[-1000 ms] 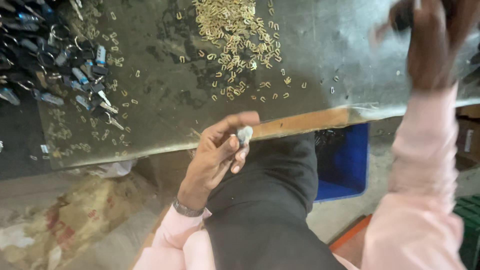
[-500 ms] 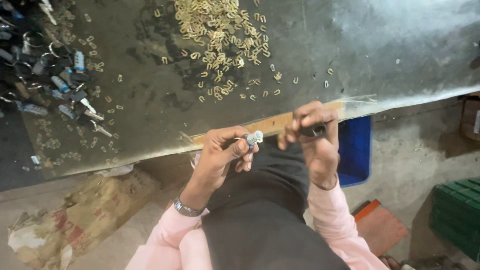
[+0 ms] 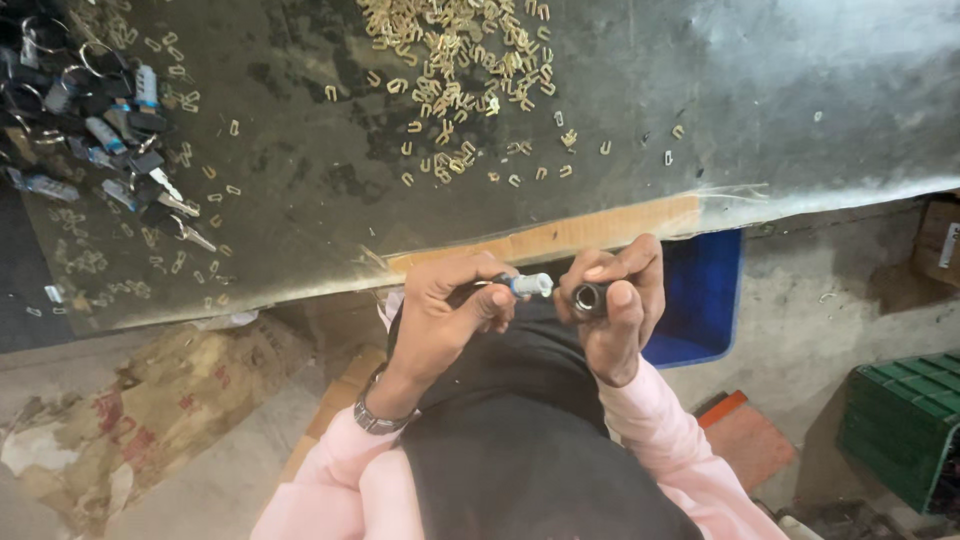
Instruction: The person sits at a factory workbench assembling padlocks. They insert small brass pin tumblers into a lock cylinder held in their hands, fit the cylinder into a padlock body, and place finished padlocks with the pile of completed locks on the bench, repeating the cycle.
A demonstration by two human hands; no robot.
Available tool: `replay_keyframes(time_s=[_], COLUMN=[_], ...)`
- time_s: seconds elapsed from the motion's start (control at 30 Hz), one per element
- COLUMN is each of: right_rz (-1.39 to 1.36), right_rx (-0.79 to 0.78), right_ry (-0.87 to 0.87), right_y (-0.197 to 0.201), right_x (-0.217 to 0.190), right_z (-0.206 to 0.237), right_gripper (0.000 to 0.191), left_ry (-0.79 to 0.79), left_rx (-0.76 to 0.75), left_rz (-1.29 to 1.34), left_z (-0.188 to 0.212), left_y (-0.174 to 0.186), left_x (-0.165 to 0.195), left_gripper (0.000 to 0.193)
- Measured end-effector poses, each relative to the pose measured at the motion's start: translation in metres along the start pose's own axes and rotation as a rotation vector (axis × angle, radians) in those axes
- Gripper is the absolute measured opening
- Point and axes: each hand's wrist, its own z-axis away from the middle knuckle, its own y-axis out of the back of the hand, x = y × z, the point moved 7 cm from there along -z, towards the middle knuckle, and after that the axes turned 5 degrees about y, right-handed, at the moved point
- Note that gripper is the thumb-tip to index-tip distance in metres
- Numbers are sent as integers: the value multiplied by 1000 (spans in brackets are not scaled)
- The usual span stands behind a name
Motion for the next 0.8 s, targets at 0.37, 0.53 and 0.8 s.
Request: replay_keyframes(time_s=[0.37,0.53,0.8], right_rz=[576,915,820], right_rx=[54,-224,-110], right_ry=[90,-9,-277], right_y=[-4,-13,14], right_x=[-21,-24,-15], right_z=[5,7,1], right_gripper=[22,22,21], left_ry=[-757,-871,-675], left_rx=[132,-64,-54], left_rz=[-1114,-1304,-1157], left_z=[27,29,13], left_y=[-48,-58,-51], left_x=[67,57,44], left_gripper=[19,31,19])
